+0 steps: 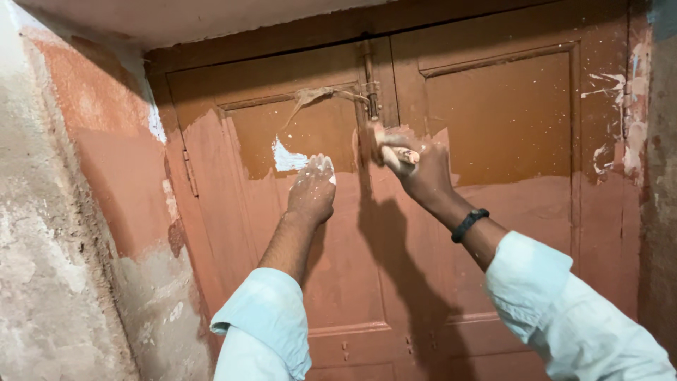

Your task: The person paints a wooden double door with a reddish-brown paint using a brush. They apply paint in vertical strokes, covering the panels and edges, and occasionally dip the brush into a paint container on the floor.

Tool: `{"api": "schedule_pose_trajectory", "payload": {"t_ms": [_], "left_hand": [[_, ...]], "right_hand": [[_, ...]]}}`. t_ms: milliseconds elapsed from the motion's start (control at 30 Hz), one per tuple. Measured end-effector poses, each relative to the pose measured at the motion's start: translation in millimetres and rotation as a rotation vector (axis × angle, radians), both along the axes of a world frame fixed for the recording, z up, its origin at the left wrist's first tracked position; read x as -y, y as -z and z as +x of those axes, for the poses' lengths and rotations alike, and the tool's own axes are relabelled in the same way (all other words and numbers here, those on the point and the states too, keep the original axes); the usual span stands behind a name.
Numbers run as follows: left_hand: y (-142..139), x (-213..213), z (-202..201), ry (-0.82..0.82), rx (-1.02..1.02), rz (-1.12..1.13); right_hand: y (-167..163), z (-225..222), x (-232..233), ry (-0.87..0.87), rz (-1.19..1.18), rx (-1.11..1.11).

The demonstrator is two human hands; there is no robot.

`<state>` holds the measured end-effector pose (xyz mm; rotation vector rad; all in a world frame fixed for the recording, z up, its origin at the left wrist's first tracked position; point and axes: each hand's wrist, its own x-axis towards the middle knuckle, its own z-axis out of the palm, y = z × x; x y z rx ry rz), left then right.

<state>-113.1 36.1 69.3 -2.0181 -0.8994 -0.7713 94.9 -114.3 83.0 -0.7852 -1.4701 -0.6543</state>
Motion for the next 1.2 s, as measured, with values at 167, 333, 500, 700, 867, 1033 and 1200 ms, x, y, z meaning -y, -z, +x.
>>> {"api": "schedule_pose_trajectory", "payload": {"t_ms": [167,333,500,700,867,1033,1200], "left_hand": [[0.7,0.8,-1.5,0.004,0.005,-0.044],[3.4,-1.5,-3.2,0.042,0.015,-0.067],[5.5,-3.9,4.3,0.083,0.030,-0.039],[-2.5,3.2,14.9,0.106,0.093,-0.061],[-6.5,1.6,19.9,0.043,0.050,-0.044],[-2.8,-9.7,15.3,0.078,0.062,-0.001],[-18.0,-26.1,19.3,0.133,0.049,-0.051]], "right_hand": [[0.1,-3.4,-3.7,0.071,0.090,0.046],[19.8,-7.8,0.6,0.035,-0.214,-0.004],[23.9,-7.7,9.8,0.001,-0.403,0.023],[-0.1,2.8,2.3,0.020,-0.272,0.036],[-17.8,12.2,1.1,0.055,0.011,0.124],[-18.8,5.0,5.3,0.100,0.158,0.130],[-16.6,-6.0,-1.9,0.198,0.270,0.066]]}}
